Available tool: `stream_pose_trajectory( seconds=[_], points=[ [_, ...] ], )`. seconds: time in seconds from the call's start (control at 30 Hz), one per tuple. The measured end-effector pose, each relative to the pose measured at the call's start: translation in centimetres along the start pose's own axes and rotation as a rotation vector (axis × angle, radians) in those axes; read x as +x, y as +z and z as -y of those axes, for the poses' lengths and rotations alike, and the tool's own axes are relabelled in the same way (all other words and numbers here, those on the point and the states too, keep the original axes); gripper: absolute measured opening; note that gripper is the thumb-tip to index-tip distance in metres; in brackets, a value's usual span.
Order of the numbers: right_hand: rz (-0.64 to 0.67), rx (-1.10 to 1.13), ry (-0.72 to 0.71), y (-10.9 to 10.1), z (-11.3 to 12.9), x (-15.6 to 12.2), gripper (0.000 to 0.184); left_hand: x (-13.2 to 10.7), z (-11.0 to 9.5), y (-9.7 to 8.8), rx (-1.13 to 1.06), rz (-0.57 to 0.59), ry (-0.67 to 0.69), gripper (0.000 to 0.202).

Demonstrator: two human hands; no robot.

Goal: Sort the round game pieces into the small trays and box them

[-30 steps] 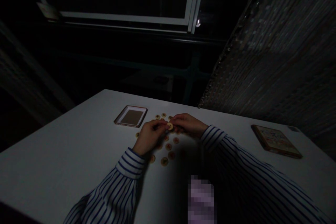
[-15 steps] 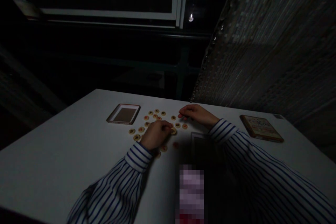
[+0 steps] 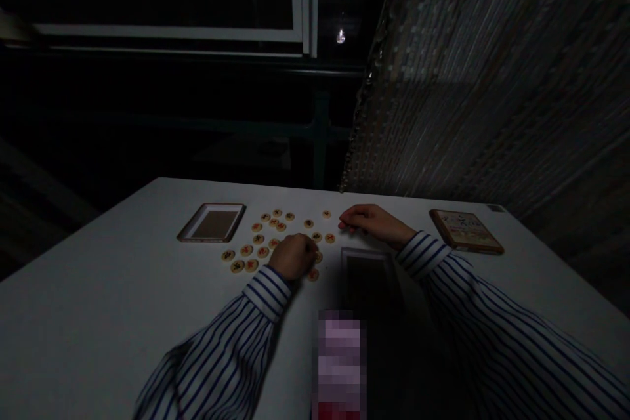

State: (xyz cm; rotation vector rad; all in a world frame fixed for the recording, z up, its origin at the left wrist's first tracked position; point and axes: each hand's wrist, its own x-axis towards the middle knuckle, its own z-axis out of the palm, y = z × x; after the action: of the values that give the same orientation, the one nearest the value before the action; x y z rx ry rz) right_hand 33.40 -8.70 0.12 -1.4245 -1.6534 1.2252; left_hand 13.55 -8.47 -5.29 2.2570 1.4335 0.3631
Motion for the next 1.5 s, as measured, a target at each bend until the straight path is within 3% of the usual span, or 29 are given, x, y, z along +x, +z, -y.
stream_pose_trajectory(
  seconds=[0.23, 0.57, 0.73, 0.87, 1.07, 1.17, 1.23, 1.5],
  points=[
    [-0.002, -0.016, 0.025, -0.4, -0.9, 0.0, 0.019, 0.2, -0.7, 0.2, -0.002, -0.026, -0.061, 0.014],
    [0.015, -0.052, -0.05, -0.5, -2.3, 0.3, 0.023, 0.1, -1.0, 0.6, 0.002, -0.034, -0.109, 0.017],
    [-0.027, -0.262, -0.138, -0.2, -4.2, 1.1, 0.025, -0.9, -0.8, -0.2, -0.001, -0.094, -0.027, 0.024],
    [-0.032, -0.414, -0.165, 0.5, -4.5, 1.4, 0.026, -3.1, 1.1, -2.6, -0.035, -0.227, -0.018, 0.031],
    [-0.007, -0.553, -0.192, 1.9, -3.1, 0.9, 0.024, -6.6, 6.7, -6.0, -0.087, -0.578, -0.268, 0.037],
    [0.025, -0.662, -0.217, 2.7, -2.4, 0.6, 0.024, -7.9, 9.2, -5.8, -0.133, -0.705, -0.345, 0.036],
    [0.054, -0.721, -0.243, 3.3, -2.1, 0.4, 0.025, -8.7, 10.2, -5.2, -0.164, -0.718, -0.363, 0.037],
    [0.162, -0.804, -0.248, 4.4, -2.5, 0.5, 0.028, -10.3, 11.5, -3.1, -0.173, -0.742, -0.439, 0.035]
  ],
)
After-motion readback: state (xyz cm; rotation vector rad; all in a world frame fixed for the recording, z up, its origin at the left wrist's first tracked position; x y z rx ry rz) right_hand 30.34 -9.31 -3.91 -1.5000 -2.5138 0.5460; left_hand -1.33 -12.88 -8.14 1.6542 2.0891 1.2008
